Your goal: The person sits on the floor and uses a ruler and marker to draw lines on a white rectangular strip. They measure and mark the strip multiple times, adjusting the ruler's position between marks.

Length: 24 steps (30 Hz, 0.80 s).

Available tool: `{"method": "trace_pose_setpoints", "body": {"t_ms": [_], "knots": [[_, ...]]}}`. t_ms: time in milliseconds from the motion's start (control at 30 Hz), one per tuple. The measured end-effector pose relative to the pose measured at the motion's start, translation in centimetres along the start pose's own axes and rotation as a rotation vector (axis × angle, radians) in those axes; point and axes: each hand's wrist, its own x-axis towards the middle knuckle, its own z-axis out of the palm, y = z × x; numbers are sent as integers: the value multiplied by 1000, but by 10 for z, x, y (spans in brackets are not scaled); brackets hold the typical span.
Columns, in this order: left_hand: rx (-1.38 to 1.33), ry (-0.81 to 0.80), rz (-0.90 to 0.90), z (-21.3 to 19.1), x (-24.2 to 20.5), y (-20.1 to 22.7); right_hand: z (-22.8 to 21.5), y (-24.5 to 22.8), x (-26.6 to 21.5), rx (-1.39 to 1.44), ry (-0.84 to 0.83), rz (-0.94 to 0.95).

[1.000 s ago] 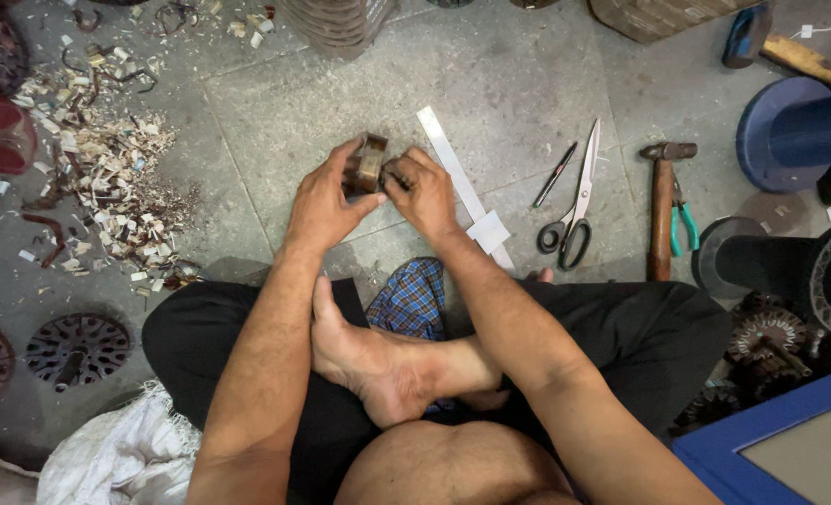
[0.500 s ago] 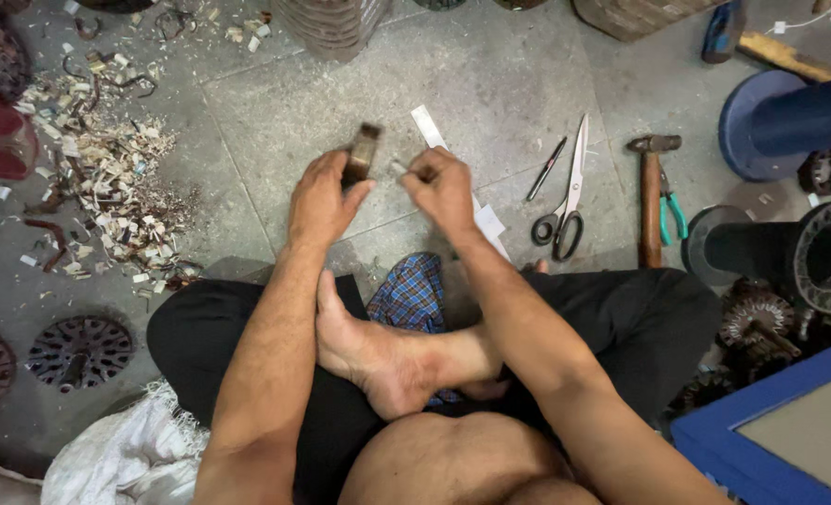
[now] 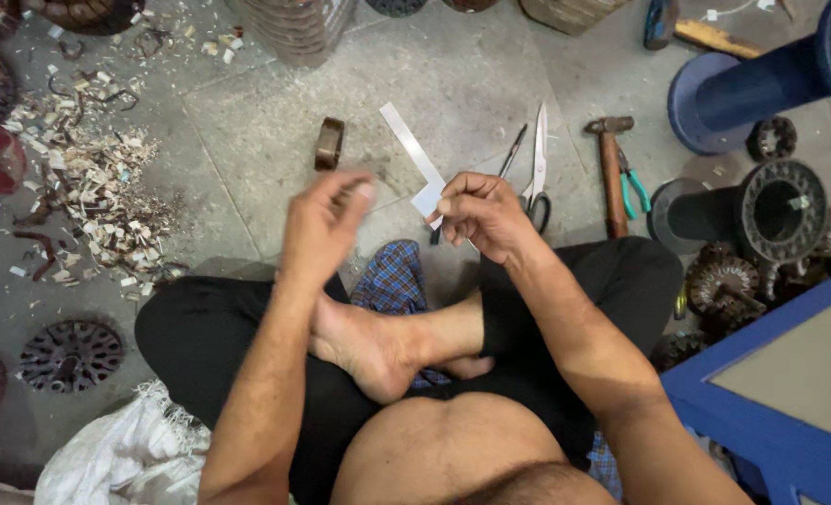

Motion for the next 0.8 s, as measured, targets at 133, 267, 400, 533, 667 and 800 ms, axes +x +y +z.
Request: {"method": "trace_pose_setpoints", "body": {"t_ms": [133, 267, 400, 533, 667, 800], "knots": [[-529, -199, -52, 47, -26, 12, 0, 1, -20, -106, -28, 28], [-493, -113, -150, 68, -29, -2, -19, 5, -28, -338, -61, -3], [29, 15, -97, 52, -13, -20, -73, -21, -18, -964, 178, 7], [639, 236, 154, 64, -8, -24, -125, -33, 11, -1469, 246, -236], [699, 146, 206, 93, -2, -25, -153, -5, 30, -1527, 381, -185], [628, -54, 185, 127, 8, -23, -165, 8, 51, -1524, 601, -197]]}}
